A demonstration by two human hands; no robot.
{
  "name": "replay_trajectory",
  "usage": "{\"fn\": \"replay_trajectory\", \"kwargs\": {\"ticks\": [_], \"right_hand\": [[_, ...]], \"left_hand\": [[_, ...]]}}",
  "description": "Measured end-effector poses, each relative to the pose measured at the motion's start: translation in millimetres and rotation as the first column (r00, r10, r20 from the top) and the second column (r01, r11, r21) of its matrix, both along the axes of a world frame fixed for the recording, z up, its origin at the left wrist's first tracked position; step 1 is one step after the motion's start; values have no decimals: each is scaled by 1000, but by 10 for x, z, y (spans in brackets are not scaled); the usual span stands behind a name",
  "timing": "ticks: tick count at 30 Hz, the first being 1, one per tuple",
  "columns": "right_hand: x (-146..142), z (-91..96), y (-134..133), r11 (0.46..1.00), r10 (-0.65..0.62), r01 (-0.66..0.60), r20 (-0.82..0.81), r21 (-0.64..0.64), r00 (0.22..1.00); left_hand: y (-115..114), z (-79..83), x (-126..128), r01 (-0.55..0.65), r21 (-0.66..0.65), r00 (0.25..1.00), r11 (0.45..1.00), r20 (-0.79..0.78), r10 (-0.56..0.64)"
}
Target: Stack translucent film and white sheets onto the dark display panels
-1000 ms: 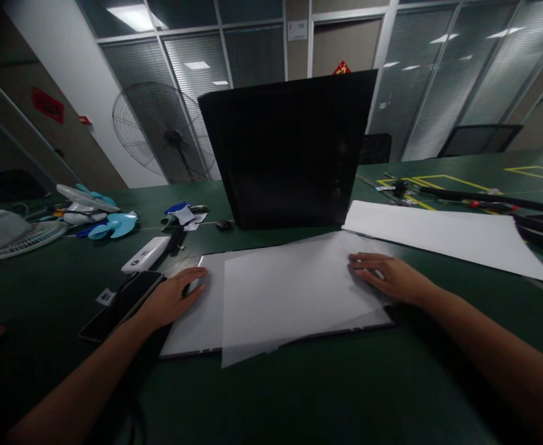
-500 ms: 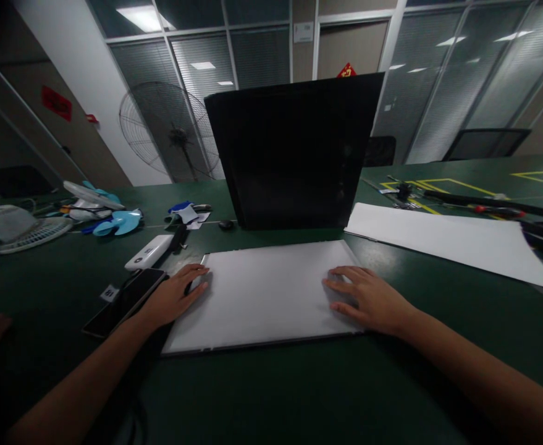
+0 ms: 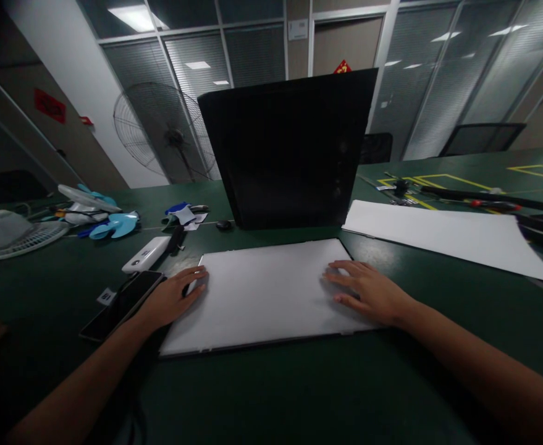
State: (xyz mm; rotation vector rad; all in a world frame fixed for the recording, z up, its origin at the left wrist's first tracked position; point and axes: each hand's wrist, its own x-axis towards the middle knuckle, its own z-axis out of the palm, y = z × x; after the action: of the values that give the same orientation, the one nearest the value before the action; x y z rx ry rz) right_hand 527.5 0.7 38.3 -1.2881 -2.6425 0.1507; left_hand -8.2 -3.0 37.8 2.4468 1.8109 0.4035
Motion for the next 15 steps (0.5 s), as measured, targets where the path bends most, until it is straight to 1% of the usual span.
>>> {"fn": "replay_trajectory", "kwargs": {"ticks": [2,4,5,6,7,9,10,11,12,15], "right_hand": [[254,-26,150,988,-139,139,-7,67,990],[603,-77,316,944,-306,305,-12,130,952],[796,-113,394,910,-387,385,-16,157,922],[986,-152,463,879,-455,449,5,158,890],[1162,-192,522,840,-532,523,25,148,847],[1438,-257,601,740,-672,666,52,90,739],[1528,-276,621,696,-718,715,60,64,694],[1586,-284,629,664,-748,747,65,43,661],[1615,-282,628,642,-766,766,68,30,640],[1586,-231,583,616,-787,787,79,38,612]], "left_hand": [[9,-9,-4,1,9,1000,1000,4,-1],[14,-11,-8,5,10,1000,1000,0,-5],[15,-7,-8,5,6,1000,1000,-5,-5],[13,0,-6,4,2,1000,1000,-11,-4],[10,11,-2,2,0,1000,1000,-16,-2],[0,39,12,-3,-3,1000,1000,-24,3],[-6,52,19,-7,-2,1000,1000,-27,7],[-12,64,26,-9,-3,1000,1000,-30,9],[-17,72,32,-12,-5,999,1000,-32,11],[-23,68,29,-12,-16,999,1000,-33,11]]}}
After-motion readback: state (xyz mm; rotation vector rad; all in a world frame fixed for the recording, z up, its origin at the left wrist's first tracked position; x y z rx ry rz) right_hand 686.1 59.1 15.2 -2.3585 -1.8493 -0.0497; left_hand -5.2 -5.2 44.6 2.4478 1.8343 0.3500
